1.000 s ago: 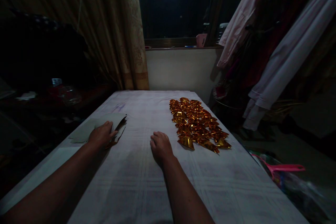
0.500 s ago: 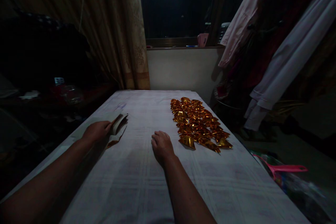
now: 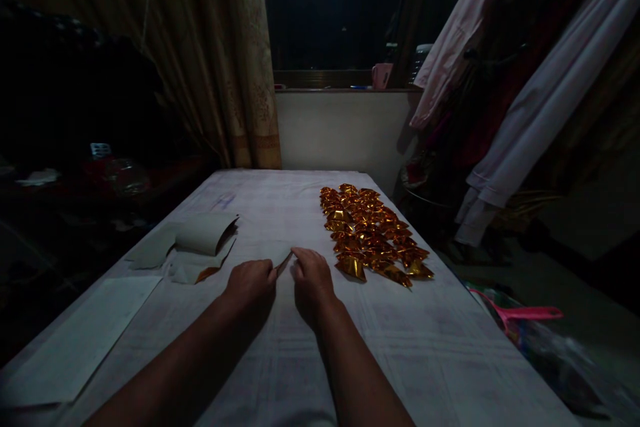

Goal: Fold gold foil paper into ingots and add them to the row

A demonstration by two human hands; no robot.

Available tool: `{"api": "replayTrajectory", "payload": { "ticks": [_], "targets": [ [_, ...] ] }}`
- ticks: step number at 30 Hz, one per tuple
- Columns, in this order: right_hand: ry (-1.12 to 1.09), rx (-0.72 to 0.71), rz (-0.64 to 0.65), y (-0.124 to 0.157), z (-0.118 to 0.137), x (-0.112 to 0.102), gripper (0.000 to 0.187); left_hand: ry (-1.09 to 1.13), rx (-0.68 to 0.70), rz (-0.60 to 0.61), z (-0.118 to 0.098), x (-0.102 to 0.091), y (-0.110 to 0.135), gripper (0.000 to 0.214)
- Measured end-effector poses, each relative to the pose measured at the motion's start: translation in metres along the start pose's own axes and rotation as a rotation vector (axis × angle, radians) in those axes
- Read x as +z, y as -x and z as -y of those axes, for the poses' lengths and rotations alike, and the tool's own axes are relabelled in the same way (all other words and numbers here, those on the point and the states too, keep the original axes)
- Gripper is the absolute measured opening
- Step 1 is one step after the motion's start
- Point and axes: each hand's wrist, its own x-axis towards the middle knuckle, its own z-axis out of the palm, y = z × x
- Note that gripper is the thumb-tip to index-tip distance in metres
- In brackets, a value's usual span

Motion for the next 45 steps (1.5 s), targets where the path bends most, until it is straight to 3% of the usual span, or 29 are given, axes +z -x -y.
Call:
{"api": "replayTrajectory", "payload": {
  "ticks": [3,5,10,15,19,23,30,35,38,45],
  "targets": [
    [-0.001,-0.035,0.045,0.009,-0.003,-0.001,0.043,0.076,0.027,0.0,-0.008,0.007,-0.004,0.035],
    [-0.001,-0.051,0.066,0.014,-0.004,0.0,0.039,0.119,0.052,0.006,-0.001,0.008,-0.01,0.038],
    [0.045,-0.112,0.111,0.021,-0.002,0.001,0.029,0.149,0.128,-0.012,0.049,0.014,-0.016,0.033],
    [0.07,-0.153,0.254,0.026,0.01,-0.009,0.043,0.114,0.215,0.054,0.083,0.033,-0.002,0.041],
    [0.072,-0.227,0.371,0.029,0.032,-0.023,0.049,0.056,0.296,0.005,0.084,0.047,0.009,0.053],
    [0.148,-0.284,0.44,0.025,0.05,-0.028,0.023,0.087,0.365,0.008,0.082,0.05,0.015,0.07],
    [0.172,-0.305,0.363,0.019,0.047,-0.02,0.004,0.132,0.36,0.021,0.082,0.048,0.014,0.076],
    [0.127,-0.294,0.339,0.021,0.052,-0.021,0.024,0.144,0.33,-0.04,0.078,0.047,0.011,0.052],
    [0.133,-0.238,0.323,0.022,0.055,-0.016,0.021,0.162,0.306,-0.045,0.076,0.046,0.01,0.046],
    [0.158,-0.161,0.252,0.019,0.052,-0.001,0.011,0.196,0.301,0.035,0.082,0.044,0.011,0.068]
  ]
}}
